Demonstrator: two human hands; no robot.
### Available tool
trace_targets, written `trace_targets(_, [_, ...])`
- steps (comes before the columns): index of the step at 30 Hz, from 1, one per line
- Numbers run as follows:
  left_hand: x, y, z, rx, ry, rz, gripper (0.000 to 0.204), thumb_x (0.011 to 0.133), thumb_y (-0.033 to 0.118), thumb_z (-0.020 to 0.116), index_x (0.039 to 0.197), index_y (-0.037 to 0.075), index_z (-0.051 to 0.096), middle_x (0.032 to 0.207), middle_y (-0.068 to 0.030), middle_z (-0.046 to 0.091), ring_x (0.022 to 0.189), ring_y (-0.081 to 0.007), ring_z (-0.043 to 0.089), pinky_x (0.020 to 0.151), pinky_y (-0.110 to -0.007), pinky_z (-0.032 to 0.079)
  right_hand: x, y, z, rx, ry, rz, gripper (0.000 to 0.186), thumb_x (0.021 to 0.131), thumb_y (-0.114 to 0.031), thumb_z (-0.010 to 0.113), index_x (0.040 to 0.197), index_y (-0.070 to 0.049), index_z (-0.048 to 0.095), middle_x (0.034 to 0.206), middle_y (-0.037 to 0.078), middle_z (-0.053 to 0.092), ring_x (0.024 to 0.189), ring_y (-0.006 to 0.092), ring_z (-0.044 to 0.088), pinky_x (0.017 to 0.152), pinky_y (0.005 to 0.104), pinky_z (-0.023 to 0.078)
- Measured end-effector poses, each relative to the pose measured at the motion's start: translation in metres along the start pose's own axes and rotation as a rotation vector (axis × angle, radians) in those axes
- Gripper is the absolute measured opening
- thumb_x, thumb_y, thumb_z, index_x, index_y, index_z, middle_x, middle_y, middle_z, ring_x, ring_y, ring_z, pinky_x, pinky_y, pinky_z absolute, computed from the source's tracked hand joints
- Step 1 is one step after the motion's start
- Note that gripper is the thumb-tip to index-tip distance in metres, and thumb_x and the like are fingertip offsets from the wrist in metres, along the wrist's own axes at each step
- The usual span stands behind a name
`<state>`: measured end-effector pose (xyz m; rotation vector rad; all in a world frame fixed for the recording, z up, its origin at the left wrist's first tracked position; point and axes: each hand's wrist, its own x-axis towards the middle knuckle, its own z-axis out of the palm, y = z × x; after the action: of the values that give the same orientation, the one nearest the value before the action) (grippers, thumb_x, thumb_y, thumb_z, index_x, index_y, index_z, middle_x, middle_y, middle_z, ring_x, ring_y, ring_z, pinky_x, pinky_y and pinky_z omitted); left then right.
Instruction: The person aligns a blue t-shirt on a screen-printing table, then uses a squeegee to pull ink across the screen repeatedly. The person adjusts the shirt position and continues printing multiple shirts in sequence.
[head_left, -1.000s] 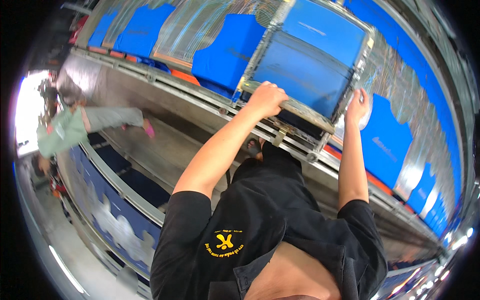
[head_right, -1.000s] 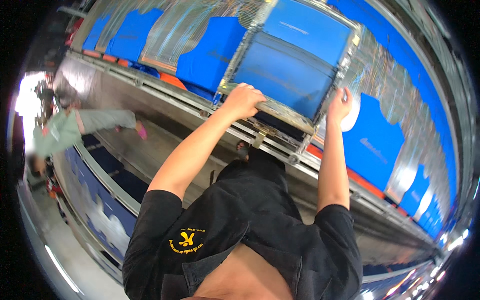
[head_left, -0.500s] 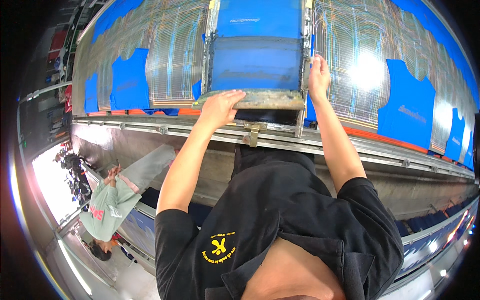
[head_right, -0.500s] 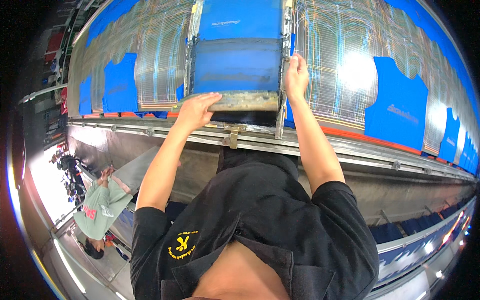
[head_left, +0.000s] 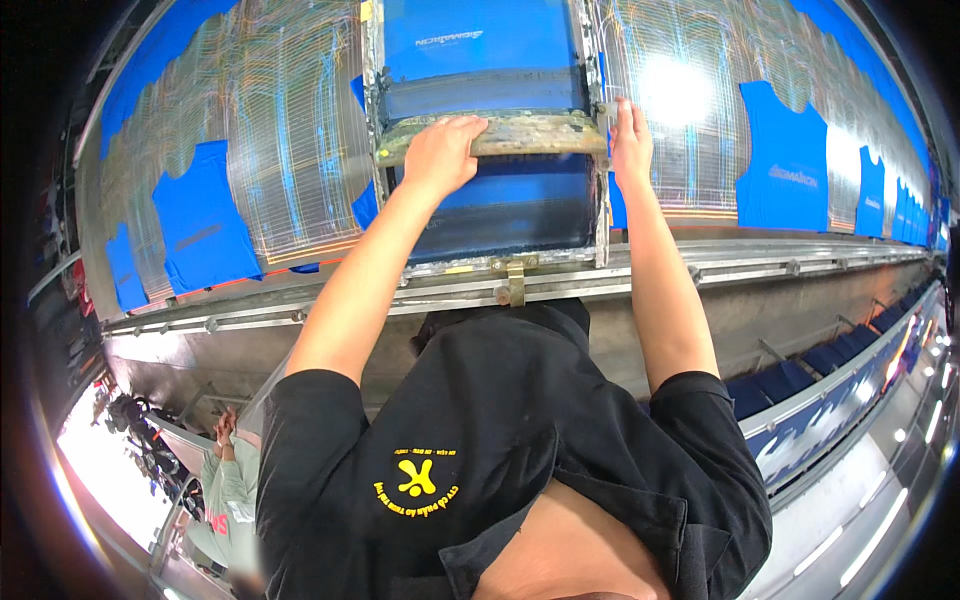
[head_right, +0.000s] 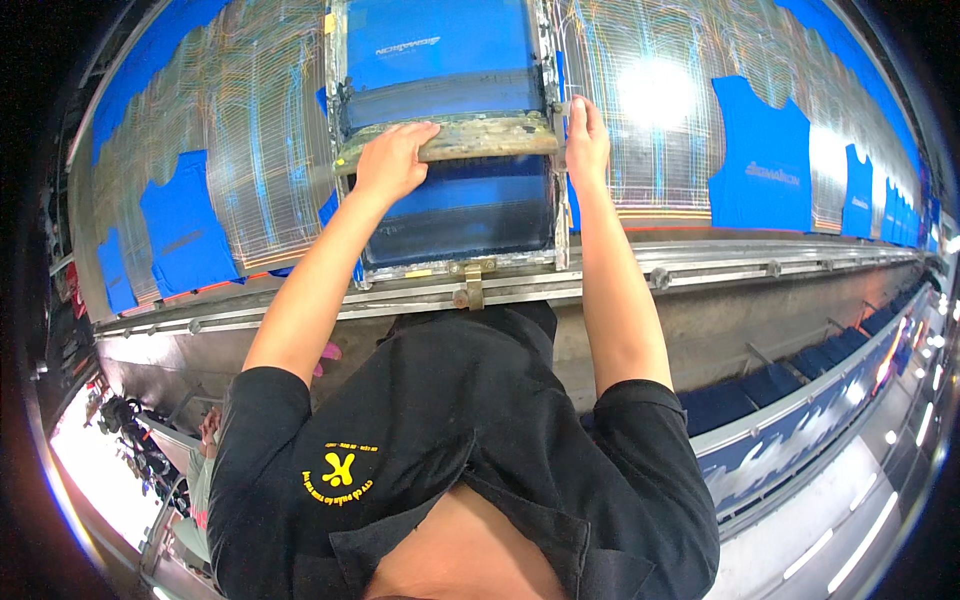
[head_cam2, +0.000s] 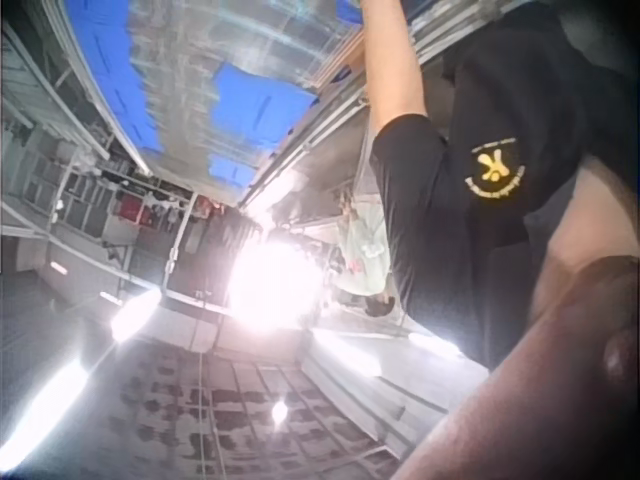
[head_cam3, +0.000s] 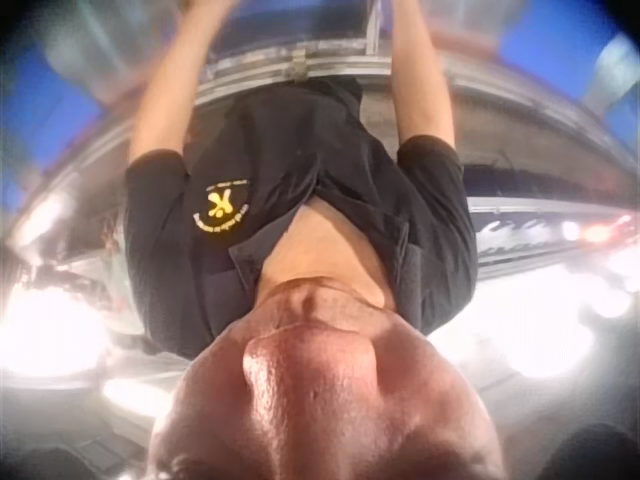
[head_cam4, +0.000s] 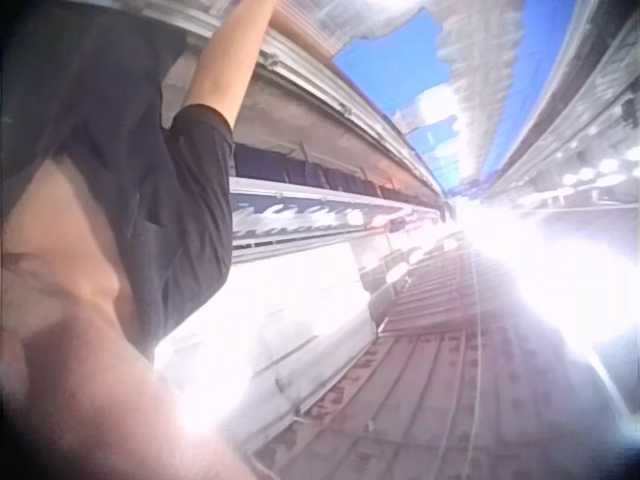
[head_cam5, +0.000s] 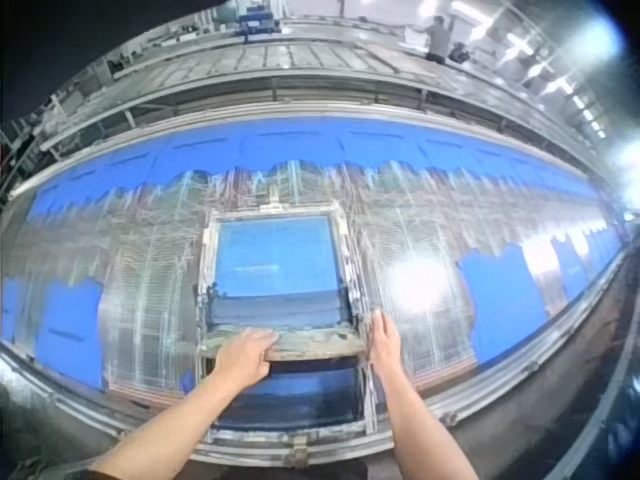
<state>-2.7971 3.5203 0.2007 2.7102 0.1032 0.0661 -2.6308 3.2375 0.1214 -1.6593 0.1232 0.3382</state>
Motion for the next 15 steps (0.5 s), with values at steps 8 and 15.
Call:
trace_targets(8, [-0.117,0.031,0.044,0.047,-0.025,-0.017,0.076,0.074,0.005,0.071,0.150,0.014,0.062,0.152,-0.0072,0.064,0.142,-0.0308,0.058,0.112,-0.043,0.053,0.002,-0.002,0.002,0.030,0.015,0.017,0.047,0.110,-0.043,0.063,0.136,-0.004,0.069,0.093,-0.002,0.066,0.080,0.0060,0.053,0.070,0.0256,0.046])
trace_targets(15, [-0.157,0.049,0.026,0.100,-0.138,0.005,0.064,0.079,0.008,0.071,0.143,0.009,0.066,0.148,-0.0076,0.067,0.138,-0.0279,0.062,0.113,-0.041,0.053,-0.005,-0.010,0.007,0.113,-0.064,0.060,0.048,0.109,-0.046,0.063,0.136,-0.006,0.068,0.084,-0.005,0.057,0.075,0.0054,0.049,0.065,0.0247,0.042])
